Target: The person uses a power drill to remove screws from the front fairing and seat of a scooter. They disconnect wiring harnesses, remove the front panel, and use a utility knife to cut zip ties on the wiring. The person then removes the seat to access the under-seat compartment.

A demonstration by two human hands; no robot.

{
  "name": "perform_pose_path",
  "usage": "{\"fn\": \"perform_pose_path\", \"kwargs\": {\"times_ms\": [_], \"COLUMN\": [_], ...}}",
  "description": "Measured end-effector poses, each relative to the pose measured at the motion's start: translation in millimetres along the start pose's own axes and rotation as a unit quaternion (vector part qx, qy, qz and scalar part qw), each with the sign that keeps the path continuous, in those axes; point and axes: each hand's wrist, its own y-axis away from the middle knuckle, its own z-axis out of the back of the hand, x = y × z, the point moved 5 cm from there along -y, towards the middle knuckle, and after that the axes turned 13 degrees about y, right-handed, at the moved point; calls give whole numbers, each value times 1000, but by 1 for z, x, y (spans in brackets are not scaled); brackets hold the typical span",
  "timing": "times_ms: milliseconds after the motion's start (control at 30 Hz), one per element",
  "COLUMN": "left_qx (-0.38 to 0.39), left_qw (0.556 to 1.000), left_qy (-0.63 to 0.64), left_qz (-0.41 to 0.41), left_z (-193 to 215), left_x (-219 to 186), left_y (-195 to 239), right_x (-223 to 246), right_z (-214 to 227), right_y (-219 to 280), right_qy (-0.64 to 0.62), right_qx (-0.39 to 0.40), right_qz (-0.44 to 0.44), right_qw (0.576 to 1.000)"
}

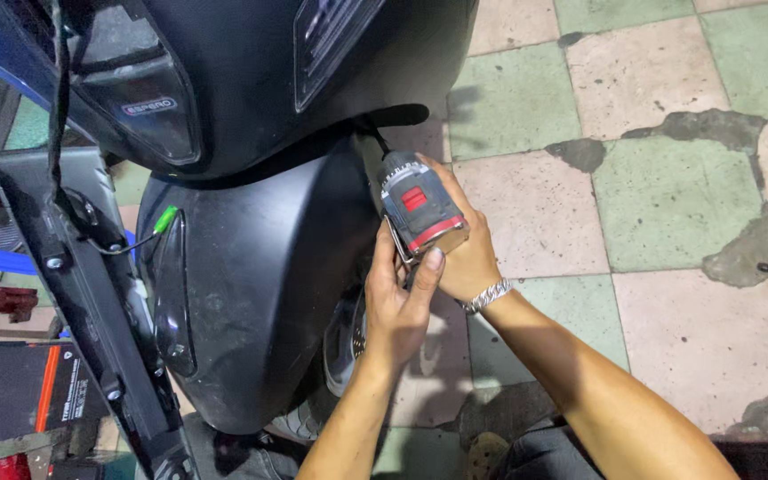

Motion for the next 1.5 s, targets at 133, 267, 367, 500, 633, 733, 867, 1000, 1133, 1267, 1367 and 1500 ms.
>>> {"fn": "perform_pose_path", "kwargs": {"times_ms": [133,267,367,500,633,733,867,1000,1133,1267,1367,1500], "left_qx": [1,-2,-3,-3,-9,-16,-13,-19,-60,-110,-110,-111], "left_qw": [1000,1000,1000,1000,1000,1000,999,1000,956,952,963,975], "left_qy": [12,27,26,18,18,12,32,10,259,254,230,181], "left_qz": [-7,7,5,1,8,16,20,-2,120,128,92,73], "left_z": [-3,-2,0,1,3,4,5,8,8,-1,-4,-1], "left_x": [3,10,10,10,14,15,20,25,50,63,58,47], "left_y": [0,-3,-5,-5,-7,-6,-7,-5,-3,-6,-12,-13], "right_x": [-7,-12,-9,-7,-10,-12,-13,-6,6,16,11,5], "right_z": [0,0,-1,0,-1,-1,-1,4,22,28,26,18], "right_y": [2,0,-2,-3,-3,-5,-5,-8,-20,-24,-24,-25], "right_qy": [-15,5,12,0,14,22,22,110,371,460,423,427], "right_qx": [1,4,-8,-6,6,4,-6,6,27,5,32,40], "right_qz": [-6,3,14,16,-11,-3,30,30,133,205,175,155], "right_qw": [1000,1000,1000,1000,1000,1000,999,993,919,864,888,890]}}
